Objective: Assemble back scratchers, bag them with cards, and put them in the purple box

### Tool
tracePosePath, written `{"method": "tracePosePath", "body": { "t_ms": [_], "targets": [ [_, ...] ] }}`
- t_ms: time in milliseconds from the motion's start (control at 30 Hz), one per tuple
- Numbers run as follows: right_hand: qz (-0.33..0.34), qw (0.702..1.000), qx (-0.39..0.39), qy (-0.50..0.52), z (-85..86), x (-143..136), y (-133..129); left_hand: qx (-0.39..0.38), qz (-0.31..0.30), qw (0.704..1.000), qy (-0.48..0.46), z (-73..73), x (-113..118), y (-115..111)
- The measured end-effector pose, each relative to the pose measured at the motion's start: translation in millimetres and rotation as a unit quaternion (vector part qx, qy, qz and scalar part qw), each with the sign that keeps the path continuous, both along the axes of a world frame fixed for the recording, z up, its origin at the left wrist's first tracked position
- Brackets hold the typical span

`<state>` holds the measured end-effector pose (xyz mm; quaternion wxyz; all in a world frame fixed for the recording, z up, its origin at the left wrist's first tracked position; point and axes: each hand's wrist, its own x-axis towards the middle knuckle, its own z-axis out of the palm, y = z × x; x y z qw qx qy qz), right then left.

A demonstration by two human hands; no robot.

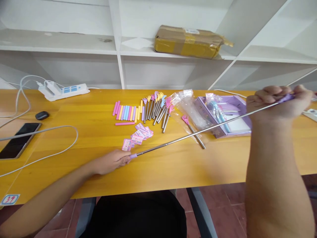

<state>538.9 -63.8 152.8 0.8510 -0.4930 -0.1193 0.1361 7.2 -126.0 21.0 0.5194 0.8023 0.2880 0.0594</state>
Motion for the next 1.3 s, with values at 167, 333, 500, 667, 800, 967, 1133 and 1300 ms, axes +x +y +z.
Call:
{"method": "tracePosePath", "body": {
  "t_ms": [167,333,500,667,800,967,1133,1300],
  "targets": [
    [0.005,0.958,-0.135,-0.255,-27.4,-78.1,2.8,-0.010,0.017,1.000,-0.006,-4.9,-1.8,-0.9],
    [0.258,0.892,-0.106,-0.357,-60.8,-154.7,6.7,-0.033,0.047,0.998,-0.038,-6.4,-1.6,-4.3],
    [0.469,0.837,-0.039,-0.278,-96.8,-252.8,-10.6,-0.051,0.094,0.993,-0.049,-9.9,-0.7,-7.4],
    [0.609,0.745,-0.015,-0.273,-129.4,-314.4,-55.9,-0.030,0.097,0.993,-0.054,-9.0,-1.1,-10.0],
    [0.614,0.745,0.009,-0.261,-138.8,-321.1,-64.8,-0.043,0.085,0.994,-0.047,-6.5,-1.2,-9.0],
    [0.607,0.761,0.024,-0.226,-148.2,-319.0,-60.3,-0.013,0.065,0.998,-0.015,-2.4,-0.8,-5.4],
    [0.596,0.771,-0.009,-0.226,-153.1,-319.9,-59.8,-0.014,0.065,0.998,-0.010,1.8,-3.5,-3.9],
    [0.603,0.757,-0.019,-0.251,-151.8,-315.2,-51.6,-0.072,0.086,0.993,-0.022,0.2,-5.8,-3.1]
  ]
}}
